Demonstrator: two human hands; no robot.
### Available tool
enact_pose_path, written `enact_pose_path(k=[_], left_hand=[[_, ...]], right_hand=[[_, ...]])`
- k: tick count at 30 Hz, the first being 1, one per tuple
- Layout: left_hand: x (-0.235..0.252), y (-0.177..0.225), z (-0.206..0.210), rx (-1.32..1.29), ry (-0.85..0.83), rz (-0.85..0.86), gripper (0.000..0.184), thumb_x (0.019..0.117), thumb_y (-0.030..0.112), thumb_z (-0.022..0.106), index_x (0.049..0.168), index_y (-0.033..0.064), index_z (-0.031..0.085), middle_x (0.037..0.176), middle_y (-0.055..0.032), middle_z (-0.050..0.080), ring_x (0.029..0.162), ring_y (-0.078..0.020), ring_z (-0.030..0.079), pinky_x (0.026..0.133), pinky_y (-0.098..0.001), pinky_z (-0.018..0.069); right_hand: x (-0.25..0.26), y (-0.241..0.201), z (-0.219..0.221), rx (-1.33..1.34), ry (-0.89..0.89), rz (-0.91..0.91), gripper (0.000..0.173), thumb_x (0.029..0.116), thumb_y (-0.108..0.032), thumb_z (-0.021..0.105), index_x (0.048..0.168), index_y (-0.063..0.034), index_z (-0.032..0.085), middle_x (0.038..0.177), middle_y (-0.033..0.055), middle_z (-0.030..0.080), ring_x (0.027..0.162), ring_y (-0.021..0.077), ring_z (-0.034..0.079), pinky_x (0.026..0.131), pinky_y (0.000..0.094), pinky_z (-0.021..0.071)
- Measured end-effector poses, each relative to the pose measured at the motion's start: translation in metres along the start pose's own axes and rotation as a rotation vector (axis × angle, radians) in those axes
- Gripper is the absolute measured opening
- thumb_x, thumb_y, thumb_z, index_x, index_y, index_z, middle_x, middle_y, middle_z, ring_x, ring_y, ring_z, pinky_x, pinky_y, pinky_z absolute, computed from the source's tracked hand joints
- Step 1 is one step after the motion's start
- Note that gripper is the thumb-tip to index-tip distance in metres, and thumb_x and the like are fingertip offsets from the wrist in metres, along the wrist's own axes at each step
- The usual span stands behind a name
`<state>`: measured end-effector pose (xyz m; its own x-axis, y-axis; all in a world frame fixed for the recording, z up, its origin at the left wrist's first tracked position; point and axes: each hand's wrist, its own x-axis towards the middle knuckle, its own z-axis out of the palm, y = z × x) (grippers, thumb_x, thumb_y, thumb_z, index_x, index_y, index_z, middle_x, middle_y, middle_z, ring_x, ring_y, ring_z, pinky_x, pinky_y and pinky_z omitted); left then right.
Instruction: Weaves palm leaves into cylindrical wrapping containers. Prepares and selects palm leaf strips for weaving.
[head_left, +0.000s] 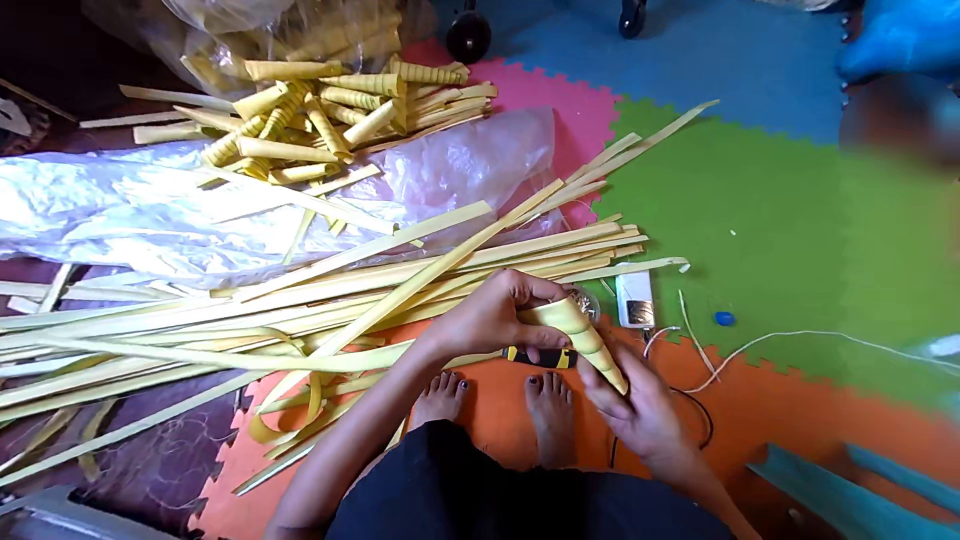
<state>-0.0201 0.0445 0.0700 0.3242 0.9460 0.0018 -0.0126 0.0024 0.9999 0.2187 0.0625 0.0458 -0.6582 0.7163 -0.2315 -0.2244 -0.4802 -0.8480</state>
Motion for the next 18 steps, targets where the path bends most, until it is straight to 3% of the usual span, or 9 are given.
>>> enact_pose_path(k=[2,3,7,9,11,12,15,16,18], left_hand=[[0.0,-0.001,-0.001,-0.003,0.022,0.014,0.011,0.0878,0.0,0.076,0.096,-0.0013,0.069,0.07,-0.004,0.07,0.056,-0.0071,0.067,0.054,-0.0211,0.0592],[0.0,0.0,-0.002,0.004,0.026,0.009,0.012,0.0877,0.0,0.076,0.096,-0.0014,0.069,0.071,-0.0046,0.071,0.057,-0.0078,0.068,0.055,-0.0218,0.0599],[-0.002,0.004,-0.002,0.002,0.017,-0.038,0.013,0.0862,0.001,0.078,0.096,-0.0003,0.07,0.07,-0.0037,0.071,0.058,-0.0068,0.068,0.055,-0.0205,0.0592],[-0.002,0.003,-0.003,-0.003,0.019,-0.027,0.011,0.0869,-0.001,0.077,0.095,-0.001,0.069,0.071,-0.005,0.072,0.059,-0.0082,0.069,0.056,-0.0217,0.0601],[-0.003,0.003,-0.006,0.006,0.044,0.005,0.009,0.0868,-0.001,0.076,0.093,-0.0013,0.069,0.07,-0.0054,0.071,0.058,-0.0084,0.069,0.056,-0.0219,0.0599],[-0.004,0.003,-0.006,0.006,0.053,0.004,0.01,0.0865,-0.001,0.076,0.094,-0.0016,0.069,0.071,-0.006,0.071,0.058,-0.0089,0.069,0.056,-0.0221,0.06],[-0.004,0.003,-0.007,0.003,0.05,-0.016,0.012,0.0864,-0.001,0.077,0.096,-0.0021,0.07,0.072,-0.006,0.072,0.061,-0.0083,0.07,0.059,-0.0211,0.0604],[-0.003,0.002,-0.007,0.001,0.05,-0.021,0.012,0.0859,-0.002,0.077,0.096,-0.0023,0.07,0.073,-0.0065,0.072,0.062,-0.0085,0.07,0.06,-0.021,0.0604],[-0.002,0.001,-0.008,0.006,0.072,-0.037,0.013,0.0845,-0.003,0.078,0.095,-0.0023,0.071,0.073,-0.0073,0.073,0.064,-0.0089,0.071,0.061,-0.0212,0.06]], right_hand=[[0.005,0.012,-0.01,-0.561,0.016,-0.452,0.039,0.1091,-0.032,0.047,0.139,-0.0141,0.064,0.122,-0.0045,0.067,0.086,-0.0036,0.062,0.071,0.0137,0.0534],[0.005,0.013,-0.012,-0.642,0.021,-0.518,0.037,0.1085,-0.029,0.049,0.138,-0.0123,0.064,0.123,-0.0002,0.066,0.091,-0.001,0.063,0.076,0.0155,0.0551],[-0.004,-0.005,-0.001,0.121,0.051,0.174,0.033,0.1109,-0.026,0.035,0.116,-0.0137,0.066,0.077,-0.006,0.067,0.046,-0.0077,0.049,0.041,0.007,0.0407],[-0.005,0.003,-0.005,-0.135,0.042,-0.069,0.032,0.1103,-0.024,0.042,0.127,-0.0124,0.067,0.09,-0.0088,0.072,0.057,-0.0093,0.054,0.05,0.0068,0.0439],[-0.002,0.012,-0.016,-0.635,0.011,-0.481,0.037,0.1073,-0.031,0.053,0.138,-0.0134,0.064,0.124,-0.0036,0.066,0.096,-0.0036,0.062,0.082,0.0136,0.0536],[-0.002,0.013,-0.018,-0.678,0.013,-0.521,0.036,0.1071,-0.027,0.053,0.138,-0.0114,0.065,0.124,-0.0008,0.066,0.097,-0.002,0.063,0.083,0.0149,0.0551],[-0.009,0.004,-0.008,-0.066,0.044,0.014,0.036,0.1107,-0.022,0.037,0.132,-0.0104,0.064,0.087,-0.0052,0.072,0.05,-0.0078,0.051,0.044,0.008,0.0416],[-0.01,0.005,-0.008,-0.028,0.057,0.044,0.037,0.1106,-0.023,0.036,0.131,-0.0107,0.064,0.086,-0.0049,0.071,0.05,-0.0071,0.05,0.043,0.0086,0.0409],[-0.008,0.014,-0.016,-0.421,0.035,-0.287,0.037,0.1083,-0.024,0.049,0.138,-0.0078,0.063,0.117,-0.0047,0.071,0.08,-0.0066,0.061,0.068,0.0106,0.0504]])
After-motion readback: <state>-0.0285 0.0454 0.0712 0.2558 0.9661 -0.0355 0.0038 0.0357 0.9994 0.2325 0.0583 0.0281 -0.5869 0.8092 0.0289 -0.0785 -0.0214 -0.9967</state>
